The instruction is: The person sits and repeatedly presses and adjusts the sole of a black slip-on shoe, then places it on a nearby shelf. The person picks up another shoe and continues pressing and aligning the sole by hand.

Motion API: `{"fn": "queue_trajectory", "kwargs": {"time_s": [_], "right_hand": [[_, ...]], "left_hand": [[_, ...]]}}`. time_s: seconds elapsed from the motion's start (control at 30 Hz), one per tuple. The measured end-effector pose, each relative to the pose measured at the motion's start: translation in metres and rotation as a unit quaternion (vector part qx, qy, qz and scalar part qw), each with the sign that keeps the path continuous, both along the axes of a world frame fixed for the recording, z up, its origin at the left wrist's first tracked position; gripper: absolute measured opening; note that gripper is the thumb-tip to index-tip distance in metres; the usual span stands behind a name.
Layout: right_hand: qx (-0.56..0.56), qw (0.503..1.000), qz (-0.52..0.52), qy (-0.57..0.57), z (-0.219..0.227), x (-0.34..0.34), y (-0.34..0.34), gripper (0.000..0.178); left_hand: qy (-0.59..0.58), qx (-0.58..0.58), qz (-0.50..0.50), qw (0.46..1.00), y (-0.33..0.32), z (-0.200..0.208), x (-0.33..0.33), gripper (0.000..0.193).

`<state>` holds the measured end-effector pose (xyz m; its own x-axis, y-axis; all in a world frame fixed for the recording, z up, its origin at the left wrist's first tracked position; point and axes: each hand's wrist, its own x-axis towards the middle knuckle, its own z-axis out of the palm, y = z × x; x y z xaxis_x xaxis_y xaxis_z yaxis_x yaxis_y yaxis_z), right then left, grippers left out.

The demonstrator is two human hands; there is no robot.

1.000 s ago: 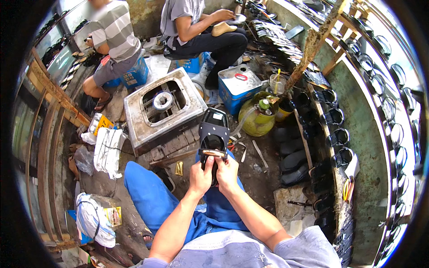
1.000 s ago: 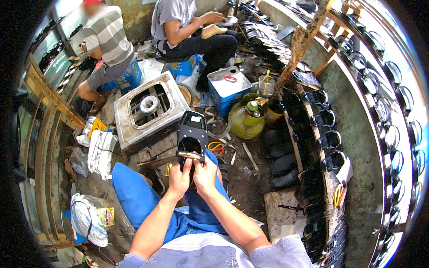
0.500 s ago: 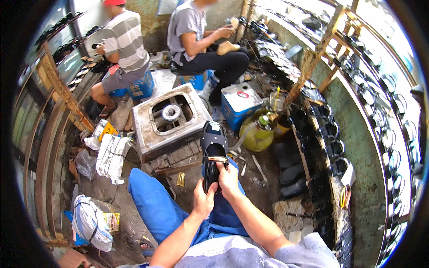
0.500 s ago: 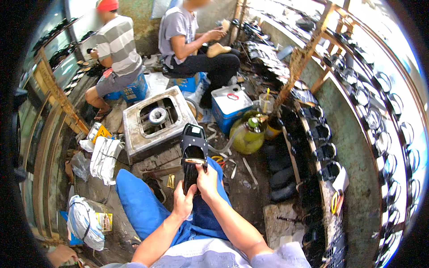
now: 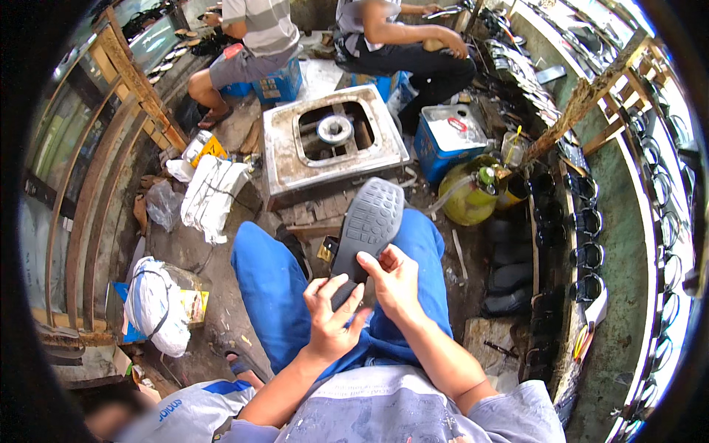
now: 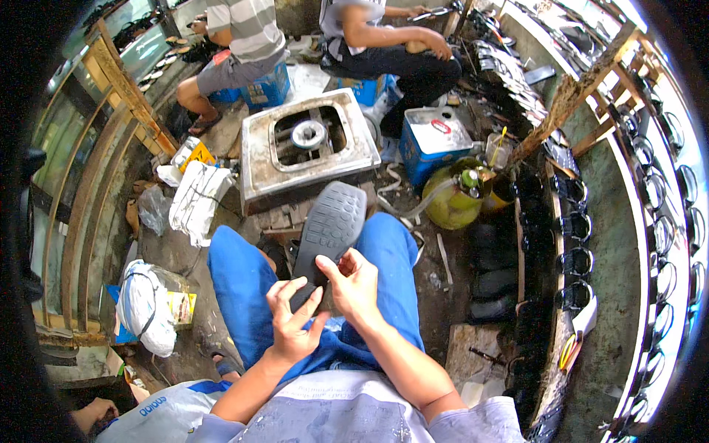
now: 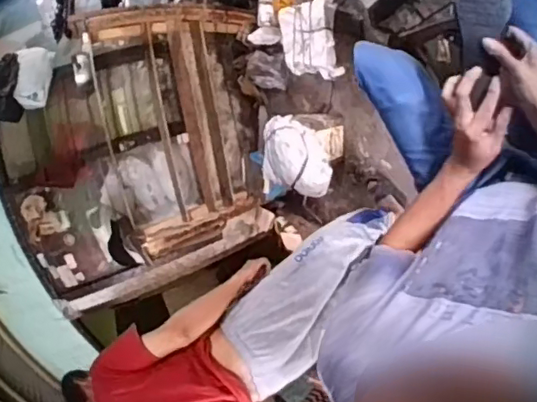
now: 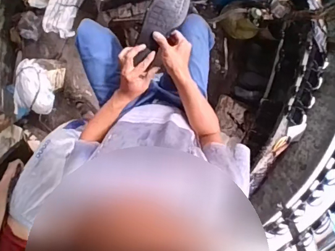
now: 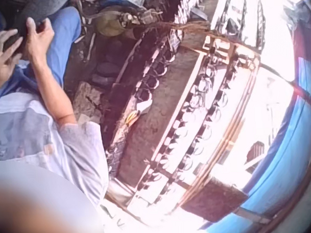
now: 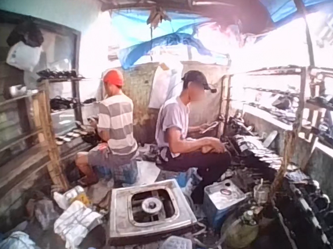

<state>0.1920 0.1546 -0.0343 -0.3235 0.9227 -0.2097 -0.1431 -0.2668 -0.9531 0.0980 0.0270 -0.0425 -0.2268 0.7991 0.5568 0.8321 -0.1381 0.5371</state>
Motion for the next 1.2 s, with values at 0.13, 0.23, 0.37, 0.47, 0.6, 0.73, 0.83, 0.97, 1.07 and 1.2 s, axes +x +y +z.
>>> {"fn": "queue_trajectory", "kwargs": {"time_s": [0.13, 0.23, 0.37, 0.47, 0.6, 0.73, 0.83, 0.97, 1.07, 1.2], "right_hand": [[-0.002, 0.982, 0.162, -0.093, -0.014, 0.029, -0.011, 0.037], [0.032, 0.941, 0.258, -0.217, -0.030, 0.043, -0.037, 0.035], [-0.019, 0.962, 0.210, -0.176, -0.051, 0.041, -0.059, 0.030], [-0.027, 0.965, 0.221, -0.137, -0.053, 0.042, -0.057, 0.030], [-0.012, 0.946, 0.302, -0.115, -0.043, 0.044, -0.048, 0.037], [0.093, 0.980, 0.154, -0.082, -0.039, 0.034, -0.039, 0.048], [-0.029, 0.983, 0.161, -0.084, -0.041, 0.028, -0.030, 0.035], [-0.073, 0.976, 0.201, -0.043, -0.038, 0.030, -0.019, 0.028], [-0.068, 0.961, 0.265, -0.032, -0.034, 0.029, -0.012, 0.026], [-0.063, 0.971, 0.221, 0.068, -0.031, 0.021, -0.007, 0.025]], "left_hand": [[-0.326, -0.060, 0.062, 0.941, -0.019, -0.005, -0.009, 0.057], [-0.587, -0.142, -0.034, 0.796, -0.026, -0.022, -0.022, 0.030], [-0.586, -0.183, -0.018, 0.789, -0.036, -0.048, -0.010, 0.023], [-0.592, -0.184, -0.028, 0.784, -0.039, -0.049, -0.010, 0.026], [-0.606, -0.173, -0.038, 0.776, -0.030, -0.037, -0.035, 0.033], [-0.603, -0.179, -0.055, 0.775, -0.023, -0.031, -0.035, 0.027], [-0.479, -0.177, -0.004, 0.860, -0.023, -0.030, -0.023, 0.019], [-0.405, -0.166, 0.010, 0.899, -0.019, -0.025, -0.027, 0.020], [-0.613, -0.100, -0.030, 0.783, -0.013, -0.019, -0.041, 0.022], [-0.530, -0.129, -0.052, 0.837, -0.012, -0.016, -0.044, 0.015]]}}
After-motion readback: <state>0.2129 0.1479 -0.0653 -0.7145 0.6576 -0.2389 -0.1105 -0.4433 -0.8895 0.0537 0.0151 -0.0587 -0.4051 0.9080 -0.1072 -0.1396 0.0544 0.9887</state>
